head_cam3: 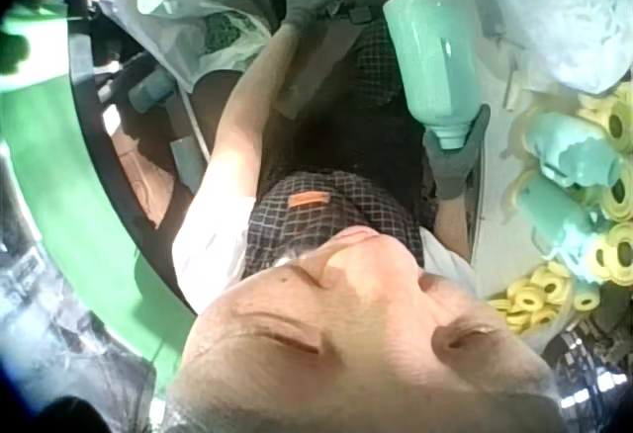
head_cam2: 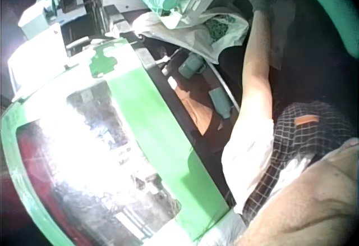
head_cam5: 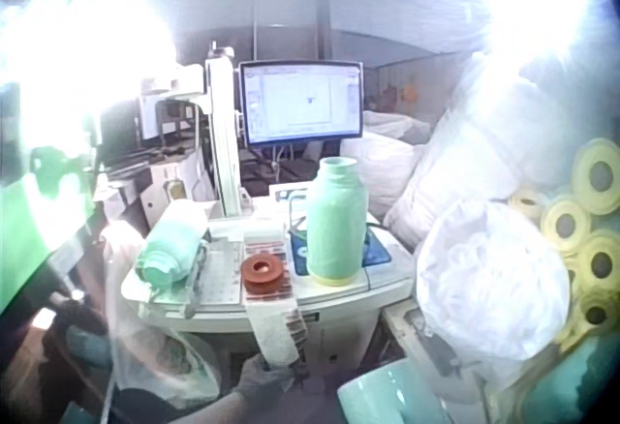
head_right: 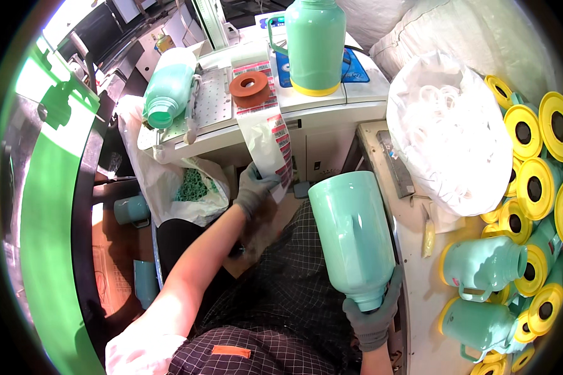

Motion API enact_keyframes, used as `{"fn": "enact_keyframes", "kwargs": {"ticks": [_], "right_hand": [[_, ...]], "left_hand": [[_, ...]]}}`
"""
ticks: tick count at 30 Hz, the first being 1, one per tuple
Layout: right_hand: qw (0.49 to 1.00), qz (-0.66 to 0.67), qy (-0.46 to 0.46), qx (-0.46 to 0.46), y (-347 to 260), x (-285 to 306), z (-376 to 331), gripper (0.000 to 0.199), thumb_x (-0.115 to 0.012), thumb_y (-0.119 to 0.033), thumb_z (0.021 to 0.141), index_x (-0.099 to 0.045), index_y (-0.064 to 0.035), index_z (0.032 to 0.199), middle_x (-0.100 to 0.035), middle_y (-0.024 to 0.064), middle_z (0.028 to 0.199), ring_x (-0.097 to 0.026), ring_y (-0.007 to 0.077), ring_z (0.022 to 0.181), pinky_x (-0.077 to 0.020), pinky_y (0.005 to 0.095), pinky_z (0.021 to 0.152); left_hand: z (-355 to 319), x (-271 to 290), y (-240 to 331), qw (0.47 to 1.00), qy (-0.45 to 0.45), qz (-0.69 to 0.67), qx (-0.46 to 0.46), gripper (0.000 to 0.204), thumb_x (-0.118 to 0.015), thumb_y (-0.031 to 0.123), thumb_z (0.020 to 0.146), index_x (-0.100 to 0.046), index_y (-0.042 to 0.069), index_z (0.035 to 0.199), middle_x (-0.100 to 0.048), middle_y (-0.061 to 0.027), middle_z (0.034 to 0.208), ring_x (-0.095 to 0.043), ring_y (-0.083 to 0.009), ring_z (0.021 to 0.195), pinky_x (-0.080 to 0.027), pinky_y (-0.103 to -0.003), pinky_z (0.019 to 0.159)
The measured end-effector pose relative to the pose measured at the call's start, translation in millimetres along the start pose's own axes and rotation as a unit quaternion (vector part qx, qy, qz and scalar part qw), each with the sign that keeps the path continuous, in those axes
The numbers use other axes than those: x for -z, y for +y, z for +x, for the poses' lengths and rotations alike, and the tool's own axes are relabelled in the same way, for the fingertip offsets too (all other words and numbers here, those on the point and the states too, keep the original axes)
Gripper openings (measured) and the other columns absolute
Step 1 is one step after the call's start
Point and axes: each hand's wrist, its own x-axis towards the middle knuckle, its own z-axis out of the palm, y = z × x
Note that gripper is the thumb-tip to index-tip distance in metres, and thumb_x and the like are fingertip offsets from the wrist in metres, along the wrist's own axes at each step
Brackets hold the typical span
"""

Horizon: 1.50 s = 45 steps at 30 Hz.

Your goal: The person sits on the floor and repeatedly assembles light green plastic containers with yellow lids. They pick up a container, wipe its rim with a white cloth, and then screw on a yellow lid. The finished containers are placed on a nearby table.

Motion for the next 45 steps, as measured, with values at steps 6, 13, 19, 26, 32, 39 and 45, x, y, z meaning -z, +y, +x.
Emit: {"fn": "enact_keyframes", "kwargs": {"ticks": [6, 13, 19, 26, 32, 39, 45], "right_hand": [[0.999, -0.03, 0.028, 0.005, -7, -18, -1, 0.113, -0.08, -0.027, 0.071, -0.025, 0.0067, 0.164, -0.048, 0.0256, 0.149, -0.055, 0.0398, 0.132, -0.0479, 0.0496, 0.11], [0.999, -0.028, 0.028, 0.033, -16, -27, -7, 0.11, -0.075, -0.017, 0.073, -0.022, 0.0059, 0.166, -0.043, 0.0248, 0.157, -0.05, 0.0372, 0.141, -0.0426, 0.0468, 0.116], [1.0, 0.007, 0.019, -0.016, -23, -34, -19, 0.116, -0.08, -0.015, 0.068, -0.023, 0.0033, 0.166, -0.044, 0.0232, 0.153, -0.051, 0.0381, 0.138, -0.0448, 0.0472, 0.114], [0.995, -0.08, 0.02, 0.054, -5, -35, -28, 0.123, -0.087, -0.019, 0.064, -0.021, 0.0025, 0.166, -0.04, 0.0237, 0.153, -0.049, 0.0406, 0.137, -0.0454, 0.0509, 0.113], [0.991, -0.106, 0.012, 0.083, -5, -46, -31, 0.118, -0.089, -0.025, 0.069, -0.023, -0.0079, 0.165, -0.036, 0.0337, 0.157, -0.047, 0.0532, 0.14, -0.0501, 0.0583, 0.107], [0.982, -0.145, 0.02, 0.121, -7, -45, -30, 0.118, -0.093, -0.037, 0.072, -0.024, -0.0111, 0.165, -0.035, 0.0347, 0.157, -0.048, 0.0534, 0.139, -0.0518, 0.06, 0.105], [0.964, -0.196, 0.025, 0.176, -15, -44, -22, 0.116, -0.093, -0.04, 0.073, -0.026, -0.0141, 0.165, -0.035, 0.0345, 0.158, -0.049, 0.0541, 0.137, -0.053, 0.0601, 0.103]], "left_hand": [[-73, -4, 103, 0.977, 0.163, 0.016, -0.139, 0.08, -0.083, 0.005, 0.084, -0.044, -0.003, 0.153, -0.074, -0.0125, 0.115, -0.071, -0.0181, 0.104, -0.059, -0.034, 0.093], [-72, 17, 137, 0.927, 0.149, 0.2, -0.282, 0.026, -0.077, 0.004, 0.087, -0.073, 0.002, 0.112, -0.074, -0.015, 0.104, -0.074, -0.0248, 0.096, -0.059, -0.034, 0.085], [-74, 24, 127, 0.978, 0.074, 0.091, -0.171, 0.025, -0.082, 0.007, 0.082, -0.073, 0.001, 0.104, -0.073, -0.0127, 0.107, -0.073, -0.0295, 0.095, -0.058, -0.036, 0.087], [-157, 14, 108, 0.877, 0.304, 0.288, -0.235, 0.026, -0.086, 0.008, 0.083, -0.075, 0.003, 0.105, -0.068, -0.0182, 0.119, -0.063, -0.024, 0.115, -0.056, -0.037, 0.095], [-166, -33, 169, 0.939, -0.057, -0.307, 0.14, 0.009, -0.074, 0.005, 0.094, -0.073, -0.001, 0.1, -0.069, -0.0042, 0.078, -0.065, -0.0128, 0.067, -0.051, -0.026, 0.064], [-156, -26, 155, 0.913, -0.118, -0.342, 0.186, 0.016, -0.082, 0.01, 0.089, -0.073, 0.001, 0.099, -0.074, -0.0065, 0.086, -0.067, -0.0102, 0.07, -0.054, -0.025, 0.064], [-155, -20, 172, 0.958, -0.114, -0.204, 0.164, 0.018, -0.084, 0.015, 0.089, -0.072, 0.002, 0.093, -0.071, -0.0026, 0.08, -0.064, -0.0093, 0.068, -0.051, -0.025, 0.063]]}}
